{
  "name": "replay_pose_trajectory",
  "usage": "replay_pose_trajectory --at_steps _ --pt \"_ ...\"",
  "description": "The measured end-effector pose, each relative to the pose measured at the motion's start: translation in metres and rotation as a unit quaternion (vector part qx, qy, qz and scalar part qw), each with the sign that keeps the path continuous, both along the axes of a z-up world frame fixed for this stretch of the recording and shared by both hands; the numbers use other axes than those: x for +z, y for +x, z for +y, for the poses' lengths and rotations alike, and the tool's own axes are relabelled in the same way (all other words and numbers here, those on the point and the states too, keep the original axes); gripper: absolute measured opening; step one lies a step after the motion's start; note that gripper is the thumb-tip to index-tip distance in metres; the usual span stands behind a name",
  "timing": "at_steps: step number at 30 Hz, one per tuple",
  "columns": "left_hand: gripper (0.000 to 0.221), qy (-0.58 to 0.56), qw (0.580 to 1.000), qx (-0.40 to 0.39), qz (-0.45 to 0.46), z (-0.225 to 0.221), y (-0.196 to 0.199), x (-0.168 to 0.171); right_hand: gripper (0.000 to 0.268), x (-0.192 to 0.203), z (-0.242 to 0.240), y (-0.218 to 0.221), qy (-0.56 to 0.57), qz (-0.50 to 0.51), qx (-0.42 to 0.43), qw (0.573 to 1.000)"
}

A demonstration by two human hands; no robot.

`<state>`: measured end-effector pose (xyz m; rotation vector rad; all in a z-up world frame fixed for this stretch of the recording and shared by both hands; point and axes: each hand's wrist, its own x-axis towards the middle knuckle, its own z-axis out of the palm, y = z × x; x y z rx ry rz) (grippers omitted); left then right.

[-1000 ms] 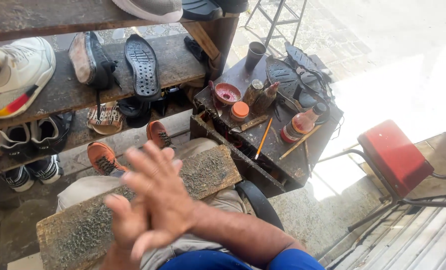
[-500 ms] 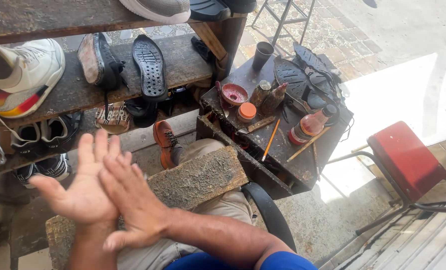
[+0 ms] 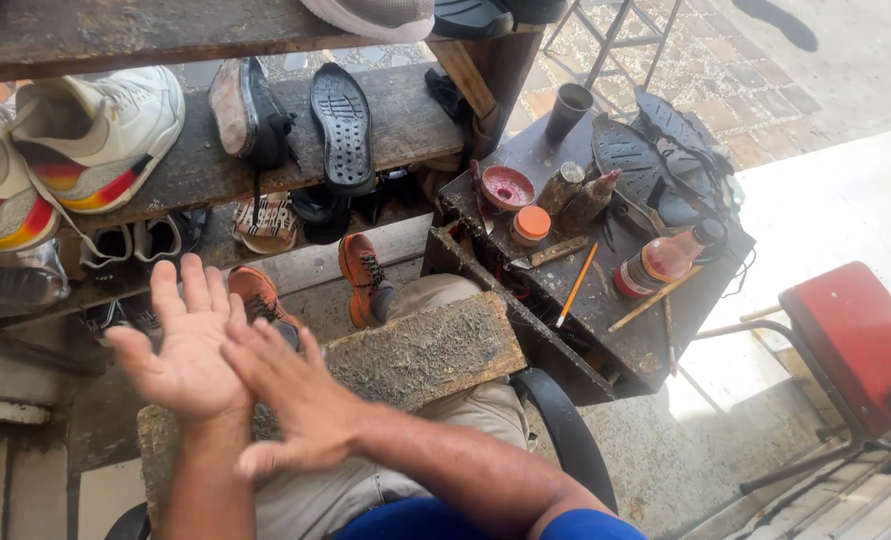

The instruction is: Repairing a shoe by applying adhesive to a block and inspecting the shoe sole

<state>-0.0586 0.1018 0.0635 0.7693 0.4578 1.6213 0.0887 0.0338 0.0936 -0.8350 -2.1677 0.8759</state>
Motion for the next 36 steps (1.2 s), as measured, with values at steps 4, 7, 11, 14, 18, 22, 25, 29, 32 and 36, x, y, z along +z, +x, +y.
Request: replay_pose_trajectory --at_steps 4,7,11,14,18,22,25,29,32,36 --pt "0.099 0.017 0.998 0.043 0.044 -0.017 0.033 0.041 0.127 0.009 0.017 0.008 -0.042 -0.029 -0.011 0.999" --pt "0.099 0.037 0.993 0.059 0.098 0.005 0.008 0.016 0.137 0.047 0.002 0.014 -0.069 -0.057 0.036 0.995" --pt "0.094 0.056 0.967 0.129 0.213 -0.004 0.024 0.002 0.136 0.048 0.012 0.019 -0.006 -0.239 0.029 0.971" --pt "0.101 0.1 0.946 0.131 0.279 -0.017 0.048 0.018 0.128 0.024 0.029 0.017 -0.014 -0.302 0.01 0.953" --pt "0.103 0.148 0.939 0.109 0.29 -0.017 0.051 0.026 0.121 0.023 0.022 0.021 -0.051 -0.201 0.008 0.978" --pt "0.101 0.176 0.922 0.113 0.326 0.008 0.035 0.013 0.12 0.015 0.02 0.034 -0.046 -0.135 0.027 0.989" --pt "0.09 0.138 0.94 0.12 0.288 0.021 0.028 -0.017 0.091 -0.003 0.029 0.047 -0.051 -0.05 0.072 0.995" --pt "0.07 -0.077 0.902 0.193 0.377 0.017 0.033 -0.034 0.022 -0.076 0.068 0.07 0.01 -0.078 -0.168 0.983" --pt "0.083 -0.106 0.806 0.163 0.559 0.001 0.035 -0.03 0.042 -0.096 0.065 0.09 0.083 -0.276 -0.194 0.938" --pt "0.089 -0.082 0.502 0.03 0.861 -0.019 0.026 -0.063 0.105 -0.02 0.023 0.087 -0.014 -0.416 -0.114 0.902"
